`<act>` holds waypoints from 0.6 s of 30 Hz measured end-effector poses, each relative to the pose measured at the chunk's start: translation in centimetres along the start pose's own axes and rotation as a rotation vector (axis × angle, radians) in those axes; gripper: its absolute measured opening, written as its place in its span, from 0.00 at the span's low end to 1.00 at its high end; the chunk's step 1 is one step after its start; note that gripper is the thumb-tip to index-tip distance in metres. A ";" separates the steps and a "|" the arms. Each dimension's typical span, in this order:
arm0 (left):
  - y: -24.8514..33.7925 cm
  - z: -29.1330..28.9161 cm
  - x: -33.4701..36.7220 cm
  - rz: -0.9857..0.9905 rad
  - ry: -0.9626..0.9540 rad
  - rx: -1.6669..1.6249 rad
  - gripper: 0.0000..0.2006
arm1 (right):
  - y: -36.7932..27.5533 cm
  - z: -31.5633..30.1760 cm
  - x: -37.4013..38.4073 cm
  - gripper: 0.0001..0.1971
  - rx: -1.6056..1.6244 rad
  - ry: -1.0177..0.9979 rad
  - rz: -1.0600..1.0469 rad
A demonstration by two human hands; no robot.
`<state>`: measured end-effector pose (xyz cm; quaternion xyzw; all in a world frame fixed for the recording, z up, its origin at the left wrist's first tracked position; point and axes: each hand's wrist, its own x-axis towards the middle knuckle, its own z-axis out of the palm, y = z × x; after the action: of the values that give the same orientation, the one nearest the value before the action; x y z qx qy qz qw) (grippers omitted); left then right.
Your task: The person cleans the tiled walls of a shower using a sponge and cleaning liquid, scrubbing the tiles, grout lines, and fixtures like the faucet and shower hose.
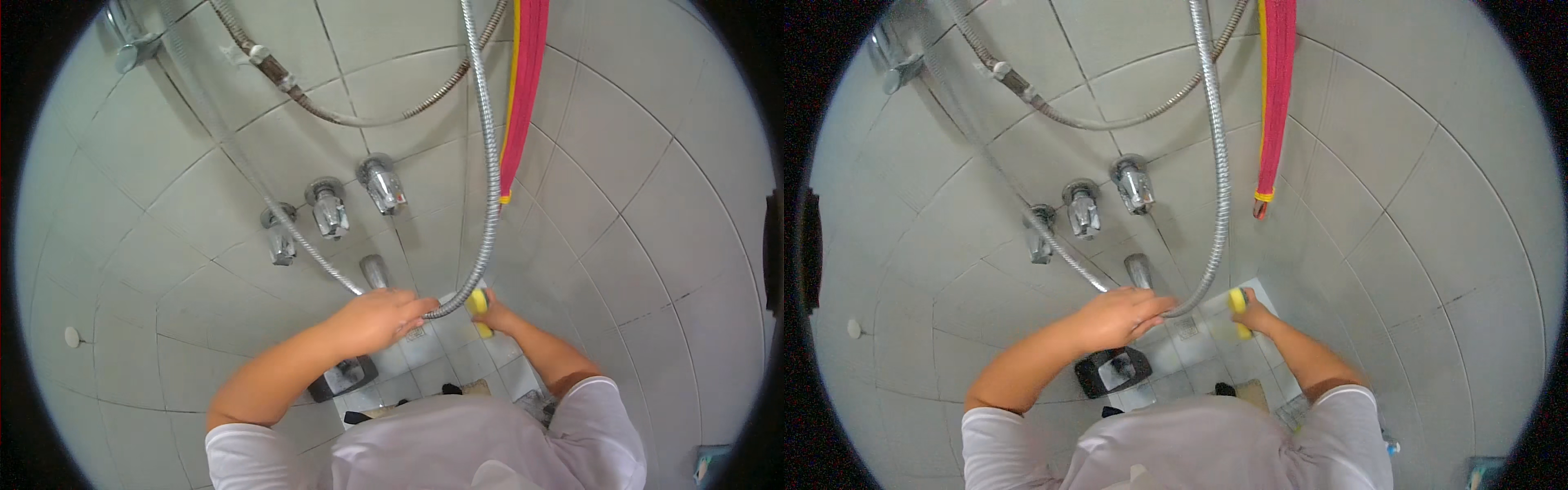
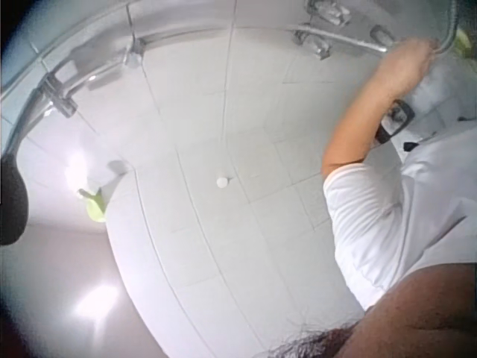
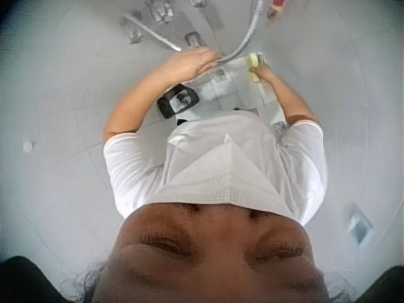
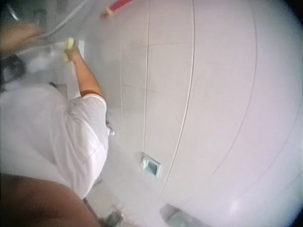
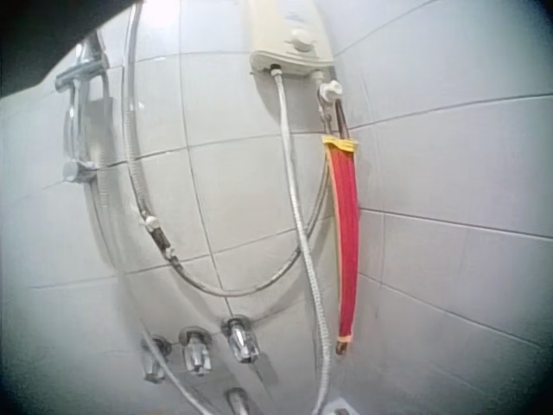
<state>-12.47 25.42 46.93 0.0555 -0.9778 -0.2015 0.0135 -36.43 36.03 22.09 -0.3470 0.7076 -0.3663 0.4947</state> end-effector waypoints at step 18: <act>-14.7 -8.0 -2.5 -0.417 0.670 0.745 0.09 | 7.5 -7.7 4.0 0.31 -0.047 0.264 -0.096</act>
<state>-8.05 9.17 48.42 0.3107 -0.8934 0.1889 0.2638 -45.87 37.65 15.70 -0.3406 0.7575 -0.4154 0.3708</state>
